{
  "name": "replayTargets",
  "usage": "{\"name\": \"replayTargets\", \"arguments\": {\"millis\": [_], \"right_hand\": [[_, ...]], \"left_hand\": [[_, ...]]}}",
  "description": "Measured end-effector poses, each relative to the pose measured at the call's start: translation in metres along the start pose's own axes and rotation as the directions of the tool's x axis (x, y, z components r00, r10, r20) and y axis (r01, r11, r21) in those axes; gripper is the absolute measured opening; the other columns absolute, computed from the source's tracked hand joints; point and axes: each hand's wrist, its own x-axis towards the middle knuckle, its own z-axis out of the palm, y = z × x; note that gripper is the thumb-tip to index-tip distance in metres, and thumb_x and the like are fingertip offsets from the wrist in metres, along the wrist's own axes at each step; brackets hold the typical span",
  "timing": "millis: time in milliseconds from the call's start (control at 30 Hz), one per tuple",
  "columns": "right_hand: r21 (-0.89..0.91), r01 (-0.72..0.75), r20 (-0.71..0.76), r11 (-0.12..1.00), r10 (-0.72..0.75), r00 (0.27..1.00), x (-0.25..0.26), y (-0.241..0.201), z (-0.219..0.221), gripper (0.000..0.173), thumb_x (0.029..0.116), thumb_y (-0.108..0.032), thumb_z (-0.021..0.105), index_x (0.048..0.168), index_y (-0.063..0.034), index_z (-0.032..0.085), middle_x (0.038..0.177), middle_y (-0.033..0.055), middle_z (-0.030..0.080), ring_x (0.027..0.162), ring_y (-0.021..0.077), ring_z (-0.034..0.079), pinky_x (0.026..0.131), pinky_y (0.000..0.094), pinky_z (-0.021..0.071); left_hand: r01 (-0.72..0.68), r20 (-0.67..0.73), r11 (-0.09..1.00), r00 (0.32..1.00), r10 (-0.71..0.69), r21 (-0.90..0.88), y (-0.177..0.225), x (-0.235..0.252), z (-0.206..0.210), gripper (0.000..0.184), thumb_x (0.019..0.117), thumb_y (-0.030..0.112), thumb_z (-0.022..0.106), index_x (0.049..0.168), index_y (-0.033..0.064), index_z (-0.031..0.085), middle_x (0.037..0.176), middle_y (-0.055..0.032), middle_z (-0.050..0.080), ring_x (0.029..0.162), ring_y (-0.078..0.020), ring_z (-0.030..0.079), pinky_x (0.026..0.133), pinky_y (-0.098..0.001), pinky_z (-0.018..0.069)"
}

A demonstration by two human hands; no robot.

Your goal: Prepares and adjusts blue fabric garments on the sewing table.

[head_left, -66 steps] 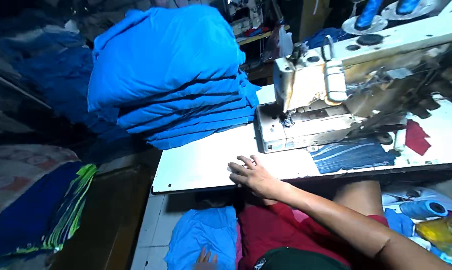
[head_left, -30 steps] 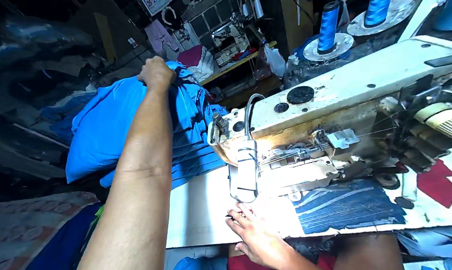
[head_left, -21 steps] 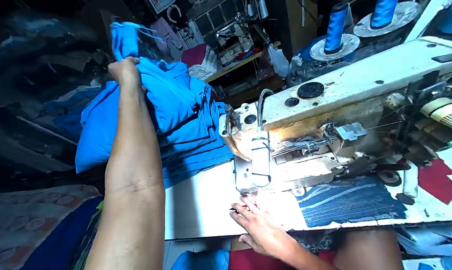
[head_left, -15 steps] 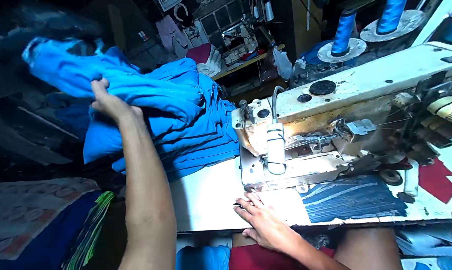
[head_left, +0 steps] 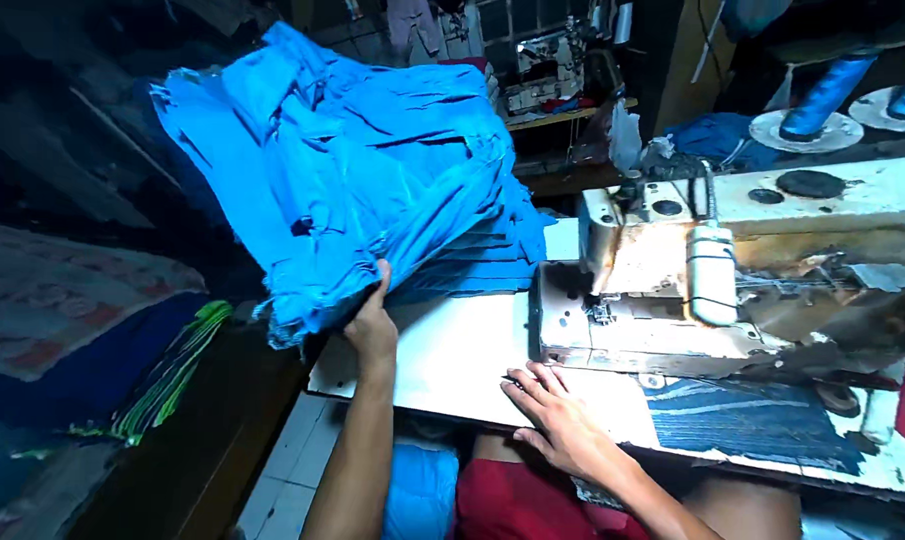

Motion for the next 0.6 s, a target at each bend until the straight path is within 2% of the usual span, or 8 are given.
{"name": "replayTargets", "arguments": {"millis": [133, 200, 267, 367, 400, 467, 500, 600], "right_hand": [[-0.033, 0.005, 0.010, 0.999, -0.005, 1.000, 0.000, -0.001, -0.001, 0.065, 0.0991, -0.063, 0.050, 0.156, -0.0312, 0.045, 0.164, -0.0060, 0.038, 0.154, 0.0248, 0.028, 0.123, 0.0579, 0.0228], [-0.050, 0.000, 0.014, 0.999, 0.001, 1.000, -0.001, -0.003, 0.000, 0.065, 0.0991, -0.063, 0.049, 0.156, -0.0314, 0.045, 0.164, -0.0064, 0.039, 0.154, 0.0246, 0.028, 0.123, 0.0575, 0.0230], [-0.066, 0.005, 0.018, 0.998, -0.004, 1.000, 0.001, -0.002, 0.001, 0.065, 0.0991, -0.064, 0.049, 0.156, -0.0315, 0.045, 0.164, -0.0063, 0.038, 0.154, 0.0247, 0.028, 0.123, 0.0572, 0.0232], [-0.078, 0.007, 0.010, 0.997, -0.006, 1.000, 0.000, -0.001, 0.002, 0.065, 0.0992, -0.065, 0.047, 0.156, -0.0329, 0.045, 0.164, -0.0073, 0.038, 0.155, 0.0239, 0.027, 0.124, 0.0571, 0.0221], [-0.078, 0.008, 0.013, 0.997, -0.007, 1.000, 0.000, -0.001, 0.002, 0.066, 0.0991, -0.066, 0.047, 0.156, -0.0331, 0.045, 0.164, -0.0073, 0.038, 0.155, 0.0242, 0.027, 0.124, 0.0575, 0.0217], [-0.072, 0.010, 0.011, 0.997, -0.009, 1.000, 0.000, -0.002, 0.003, 0.066, 0.0990, -0.066, 0.046, 0.156, -0.0324, 0.045, 0.164, -0.0062, 0.038, 0.155, 0.0252, 0.026, 0.124, 0.0586, 0.0210], [-0.072, 0.007, 0.009, 0.997, -0.006, 1.000, 0.000, -0.002, 0.004, 0.067, 0.0990, -0.067, 0.046, 0.156, -0.0325, 0.045, 0.164, -0.0062, 0.038, 0.155, 0.0253, 0.026, 0.124, 0.0587, 0.0213], [-0.073, 0.002, 0.009, 0.997, -0.001, 1.000, 0.000, -0.003, 0.003, 0.066, 0.0992, -0.066, 0.046, 0.156, -0.0319, 0.045, 0.165, -0.0065, 0.037, 0.155, 0.0258, 0.027, 0.124, 0.0587, 0.0219]], "left_hand": [[-0.098, 0.080, 0.912, 0.994, 0.071, 0.400, -0.001, -0.033, -0.018, 0.021, 0.0958, 0.001, 0.063, 0.113, -0.0081, 0.071, 0.109, -0.0138, 0.073, 0.108, -0.0123, 0.069, 0.100, -0.0302, 0.0548], [-0.092, 0.122, 0.826, 0.992, 0.028, 0.557, 0.005, -0.047, -0.023, 0.027, 0.0953, 0.005, 0.058, 0.112, -0.0151, 0.065, 0.107, -0.0225, 0.070, 0.108, -0.0185, 0.067, 0.100, -0.0324, 0.0515], [-0.092, 0.165, 0.728, 0.986, -0.029, 0.679, 0.015, -0.045, -0.025, 0.030, 0.0952, 0.006, 0.061, 0.111, -0.0190, 0.066, 0.108, -0.0320, 0.069, 0.109, -0.0324, 0.068, 0.100, -0.0430, 0.0494], [0.104, 0.222, 0.916, 0.954, -0.203, 0.388, -0.003, -0.035, -0.037, 0.023, 0.0980, 0.005, 0.062, 0.118, -0.0071, 0.066, 0.110, -0.0128, 0.072, 0.104, -0.0157, 0.070, 0.098, -0.0339, 0.0578], [0.132, 0.277, 0.916, 0.928, -0.248, 0.378, -0.012, -0.040, -0.048, 0.024, 0.0986, 0.004, 0.059, 0.119, -0.0089, 0.064, 0.110, -0.0143, 0.073, 0.104, -0.0171, 0.070, 0.099, -0.0351, 0.0570], [0.190, 0.345, 0.776, 0.815, -0.466, 0.601, -0.012, -0.054, -0.068, 0.035, 0.1027, 0.004, 0.052, 0.132, -0.0132, 0.056, 0.126, -0.0220, 0.066, 0.121, -0.0214, 0.063, 0.110, -0.0357, 0.0476], [0.194, 0.364, 0.744, 0.776, -0.515, 0.639, -0.013, -0.064, -0.073, 0.035, 0.1035, 0.004, 0.051, 0.134, -0.0131, 0.055, 0.128, -0.0225, 0.065, 0.124, -0.0223, 0.062, 0.110, -0.0364, 0.0479], [0.142, 0.541, 0.886, 0.746, -0.389, 0.442, -0.028, -0.098, -0.071, 0.028, 0.1045, 0.007, 0.048, 0.122, -0.0069, 0.064, 0.113, -0.0129, 0.073, 0.103, -0.0179, 0.071, 0.095, -0.0346, 0.0581]]}}
